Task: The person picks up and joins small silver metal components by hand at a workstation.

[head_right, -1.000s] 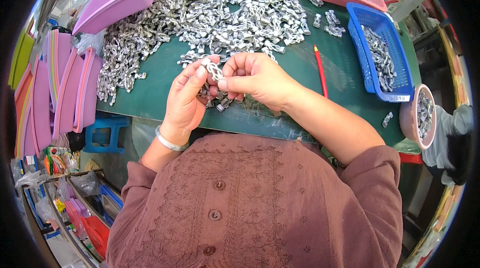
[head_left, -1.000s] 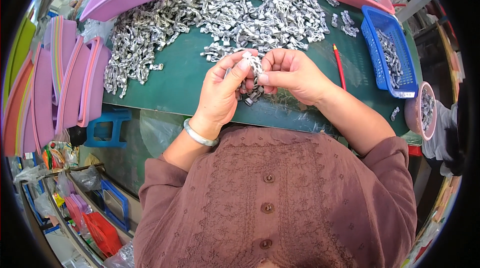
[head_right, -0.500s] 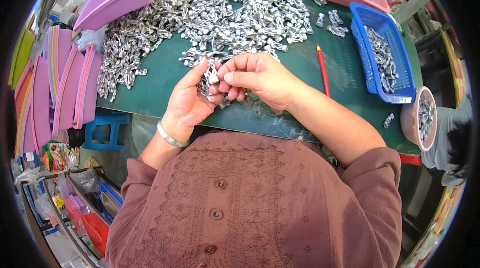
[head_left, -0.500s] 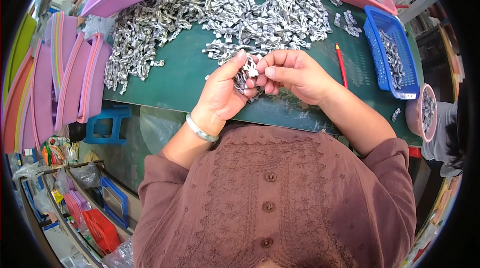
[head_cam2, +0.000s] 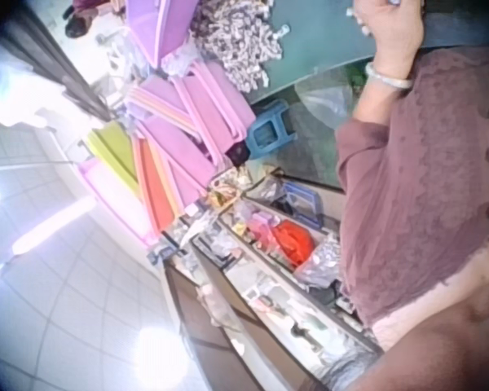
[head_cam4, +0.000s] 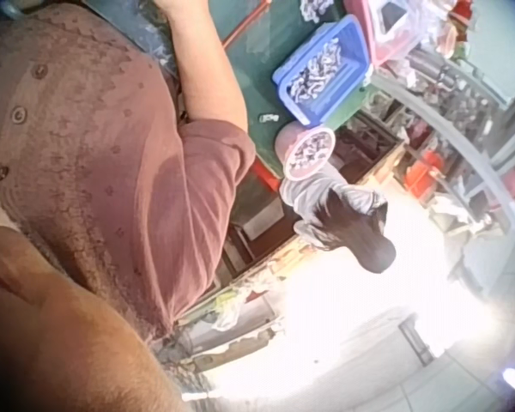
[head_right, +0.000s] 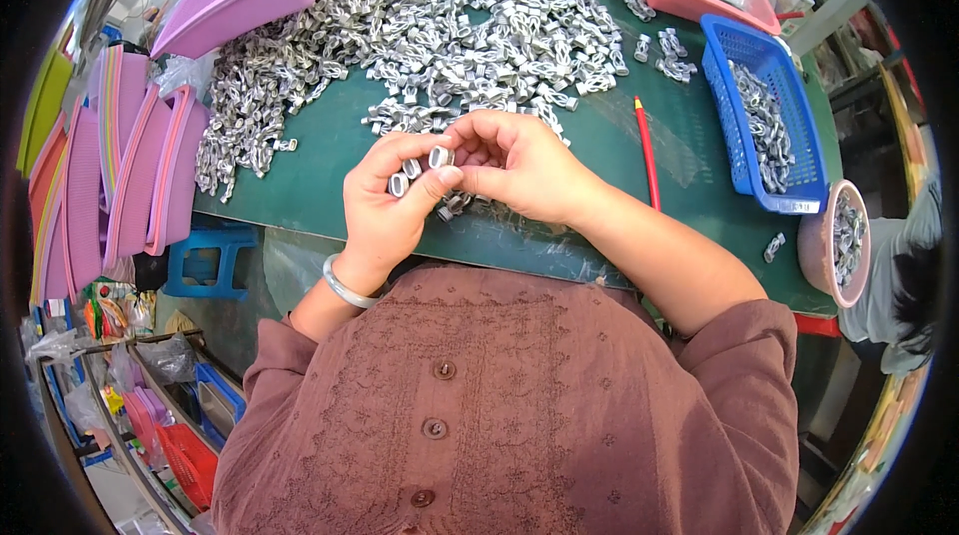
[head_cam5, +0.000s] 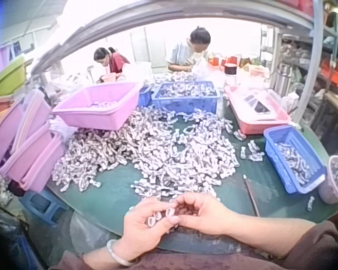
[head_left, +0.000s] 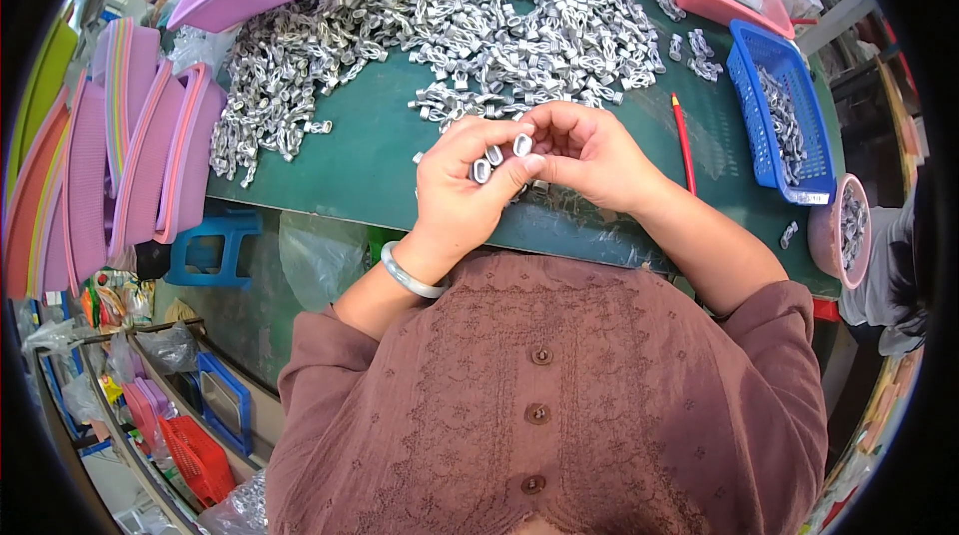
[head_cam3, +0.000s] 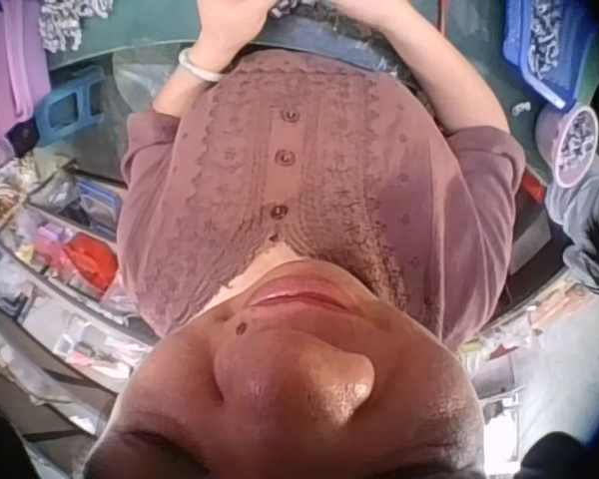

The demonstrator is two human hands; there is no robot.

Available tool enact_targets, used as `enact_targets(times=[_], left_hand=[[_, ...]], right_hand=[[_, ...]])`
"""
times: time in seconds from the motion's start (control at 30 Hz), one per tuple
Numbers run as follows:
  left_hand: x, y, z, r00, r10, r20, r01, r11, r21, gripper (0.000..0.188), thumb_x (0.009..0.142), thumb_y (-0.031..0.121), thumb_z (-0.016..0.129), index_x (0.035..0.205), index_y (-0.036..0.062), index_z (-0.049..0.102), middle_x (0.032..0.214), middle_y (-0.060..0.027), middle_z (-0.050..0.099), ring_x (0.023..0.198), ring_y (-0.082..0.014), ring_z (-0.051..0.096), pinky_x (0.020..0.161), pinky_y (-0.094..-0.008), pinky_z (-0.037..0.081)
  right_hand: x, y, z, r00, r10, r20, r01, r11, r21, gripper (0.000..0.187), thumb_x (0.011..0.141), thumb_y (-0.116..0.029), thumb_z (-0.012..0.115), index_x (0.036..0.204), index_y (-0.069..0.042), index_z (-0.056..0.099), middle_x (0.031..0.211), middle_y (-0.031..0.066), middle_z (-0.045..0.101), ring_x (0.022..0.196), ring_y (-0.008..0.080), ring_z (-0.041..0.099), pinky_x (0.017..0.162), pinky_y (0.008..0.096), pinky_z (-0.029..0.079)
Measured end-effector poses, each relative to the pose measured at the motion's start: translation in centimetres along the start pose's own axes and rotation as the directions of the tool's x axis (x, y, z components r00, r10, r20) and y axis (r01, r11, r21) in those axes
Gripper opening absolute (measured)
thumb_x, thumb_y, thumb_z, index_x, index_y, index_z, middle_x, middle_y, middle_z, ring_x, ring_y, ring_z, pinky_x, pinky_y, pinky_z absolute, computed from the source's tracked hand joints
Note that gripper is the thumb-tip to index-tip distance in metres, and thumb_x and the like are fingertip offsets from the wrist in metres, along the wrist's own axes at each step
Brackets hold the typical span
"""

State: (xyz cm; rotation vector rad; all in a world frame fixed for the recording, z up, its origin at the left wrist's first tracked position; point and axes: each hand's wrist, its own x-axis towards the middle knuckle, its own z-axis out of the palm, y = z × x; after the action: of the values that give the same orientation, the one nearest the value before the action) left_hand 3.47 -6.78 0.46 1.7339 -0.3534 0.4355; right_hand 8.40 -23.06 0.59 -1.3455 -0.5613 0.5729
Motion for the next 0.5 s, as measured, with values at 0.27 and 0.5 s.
enact_targets(times=[0.27,0.5], left_hand=[[-0.15,0.06,0.22,0.988,0.151,-0.001,-0.149,0.977,0.154,0.025,0.068,0.003,0.072,0.091,0.0042,0.064,0.070,-0.0031,0.057,0.062,-0.0125,0.050,0.054,-0.0246,0.040],[-0.12,0.56,0.27,0.988,0.154,-0.009,-0.148,0.962,0.229,0.025,0.066,0.001,0.073,0.089,0.0027,0.064,0.072,-0.0038,0.059,0.063,-0.0125,0.052,0.056,-0.0234,0.042]], right_hand=[[-0.09,0.43,0.19,0.998,-0.055,0.017,0.055,0.998,-0.027,0.025,0.081,-0.001,0.056,0.106,-0.001,0.056,0.086,0.0006,0.059,0.078,0.0057,0.054,0.071,0.0225,0.046],[-0.21,0.42,0.15,0.997,-0.054,0.053,0.057,0.996,-0.074,0.025,0.082,-0.002,0.055,0.106,-0.002,0.057,0.086,0.0004,0.060,0.078,0.0063,0.054,0.072,0.0235,0.046]])
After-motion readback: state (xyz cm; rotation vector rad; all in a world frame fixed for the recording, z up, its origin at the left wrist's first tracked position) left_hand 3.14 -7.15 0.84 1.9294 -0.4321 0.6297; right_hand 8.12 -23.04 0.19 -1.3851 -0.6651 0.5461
